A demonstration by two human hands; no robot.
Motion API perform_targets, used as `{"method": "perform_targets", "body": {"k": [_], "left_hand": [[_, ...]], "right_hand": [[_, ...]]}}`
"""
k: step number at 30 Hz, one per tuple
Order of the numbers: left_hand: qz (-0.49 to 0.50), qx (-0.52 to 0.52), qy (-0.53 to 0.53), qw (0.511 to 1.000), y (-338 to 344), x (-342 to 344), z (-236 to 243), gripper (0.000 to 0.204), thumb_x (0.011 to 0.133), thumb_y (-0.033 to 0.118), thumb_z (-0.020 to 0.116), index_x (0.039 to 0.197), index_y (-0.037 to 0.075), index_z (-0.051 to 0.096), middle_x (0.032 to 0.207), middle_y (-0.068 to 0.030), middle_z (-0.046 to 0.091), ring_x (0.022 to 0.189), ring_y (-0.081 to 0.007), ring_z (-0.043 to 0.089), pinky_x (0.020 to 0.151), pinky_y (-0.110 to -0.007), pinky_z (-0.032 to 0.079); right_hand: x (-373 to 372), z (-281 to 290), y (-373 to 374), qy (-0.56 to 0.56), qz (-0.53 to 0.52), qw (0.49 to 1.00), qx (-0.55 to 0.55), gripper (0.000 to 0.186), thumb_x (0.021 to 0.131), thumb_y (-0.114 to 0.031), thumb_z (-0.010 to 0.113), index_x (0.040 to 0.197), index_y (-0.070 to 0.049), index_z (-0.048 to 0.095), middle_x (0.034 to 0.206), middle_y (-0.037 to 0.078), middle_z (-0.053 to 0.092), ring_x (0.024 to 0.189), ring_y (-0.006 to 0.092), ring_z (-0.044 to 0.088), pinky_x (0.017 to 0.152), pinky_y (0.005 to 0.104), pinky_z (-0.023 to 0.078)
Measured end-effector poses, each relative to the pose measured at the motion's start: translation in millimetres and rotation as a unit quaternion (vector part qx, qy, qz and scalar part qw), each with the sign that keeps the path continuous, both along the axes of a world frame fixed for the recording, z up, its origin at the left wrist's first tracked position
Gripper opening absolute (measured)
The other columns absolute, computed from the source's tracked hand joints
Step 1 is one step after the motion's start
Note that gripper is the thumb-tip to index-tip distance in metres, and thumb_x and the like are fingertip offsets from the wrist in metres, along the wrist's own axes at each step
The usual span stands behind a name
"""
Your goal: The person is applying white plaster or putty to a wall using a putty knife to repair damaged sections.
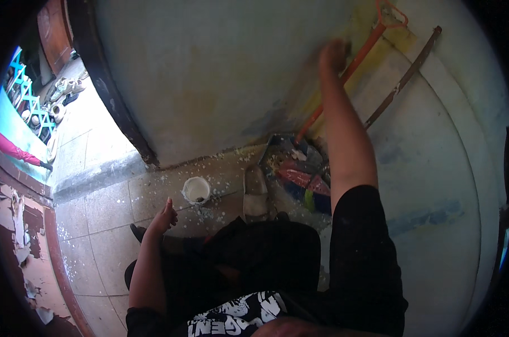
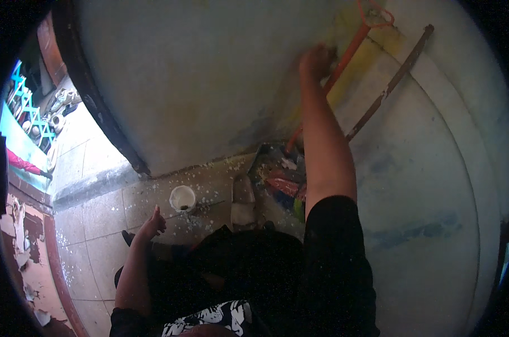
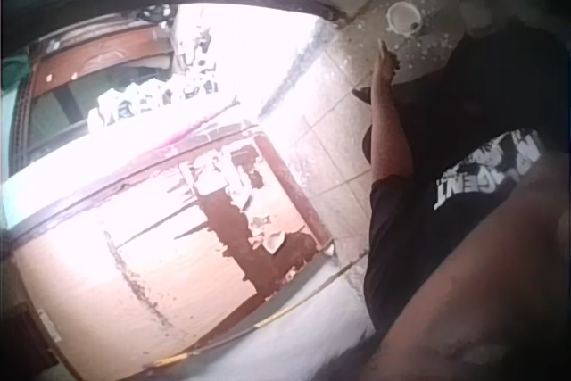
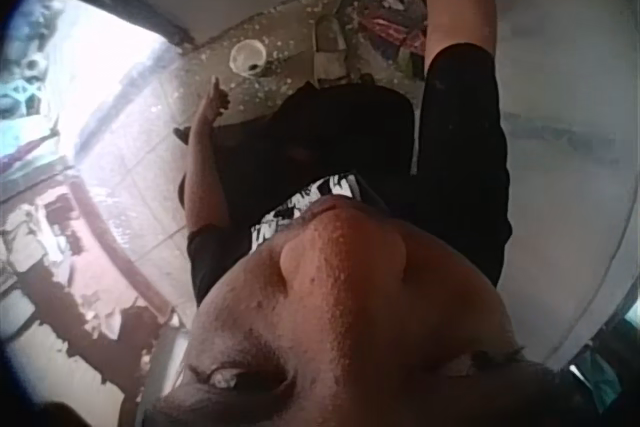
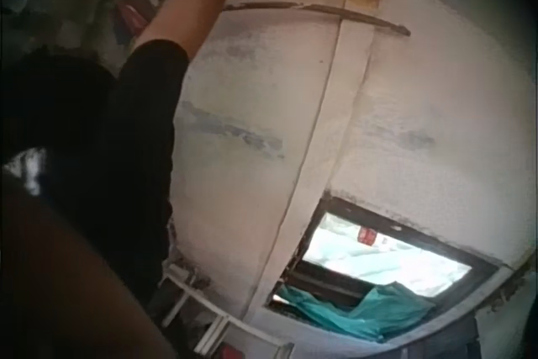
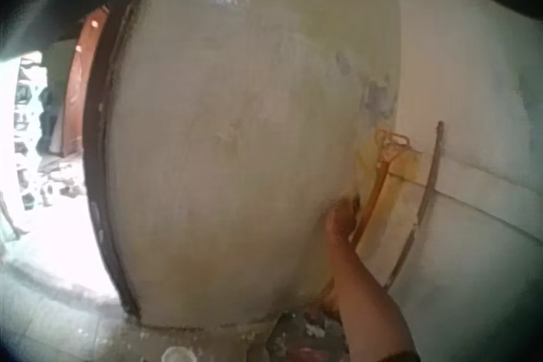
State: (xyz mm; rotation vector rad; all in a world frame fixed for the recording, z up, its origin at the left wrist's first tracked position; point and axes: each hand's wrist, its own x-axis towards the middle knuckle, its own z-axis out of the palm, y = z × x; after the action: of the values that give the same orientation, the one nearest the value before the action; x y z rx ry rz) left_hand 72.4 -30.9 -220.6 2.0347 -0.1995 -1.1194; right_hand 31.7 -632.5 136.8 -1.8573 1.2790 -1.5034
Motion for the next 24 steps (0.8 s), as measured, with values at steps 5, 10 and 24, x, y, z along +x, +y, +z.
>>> {"method": "perform_targets", "body": {"k": [5,10,24], "left_hand": [[0.002,-0.010,0.006,1.000,-1.6,-0.7,-2.8,0.085,0.088,0.081,0.021,0.092,0.004,0.058,0.077,-0.0066,0.060,0.069,-0.0178,0.058,0.064,-0.032,0.045],[0.027,-0.001,-0.010,1.000,0.4,0.9,-3.8,0.088,0.088,0.081,0.022,0.095,0.002,0.060,0.078,-0.0084,0.061,0.071,-0.0188,0.059,0.065,-0.033,0.046],[0.019,-0.006,0.000,1.000,0.6,2.2,-5.1,0.083,0.090,0.079,0.022,0.092,0.004,0.058,0.076,-0.0074,0.060,0.067,-0.0179,0.058,0.062,-0.033,0.045]], "right_hand": [[-19.2,48.1,-6.2,0.096,0.033,0.956,-0.275,0.058,0.101,-0.041,0.035,0.140,0.001,0.041,0.147,0.019,0.040,0.132,0.0390,0.043,0.106,0.0511,0.036],[-17.0,-2.6,18.1,0.017,0.070,0.983,-0.169,0.059,0.100,-0.041,0.034,0.139,0.003,0.042,0.150,0.020,0.036,0.137,0.0375,0.036,0.111,0.0503,0.030],[-5.1,-4.7,8.4,0.007,0.023,0.990,-0.142,0.061,0.099,-0.044,0.035,0.143,-0.002,0.039,0.145,0.020,0.041,0.131,0.0405,0.043,0.106,0.0544,0.034]]}}
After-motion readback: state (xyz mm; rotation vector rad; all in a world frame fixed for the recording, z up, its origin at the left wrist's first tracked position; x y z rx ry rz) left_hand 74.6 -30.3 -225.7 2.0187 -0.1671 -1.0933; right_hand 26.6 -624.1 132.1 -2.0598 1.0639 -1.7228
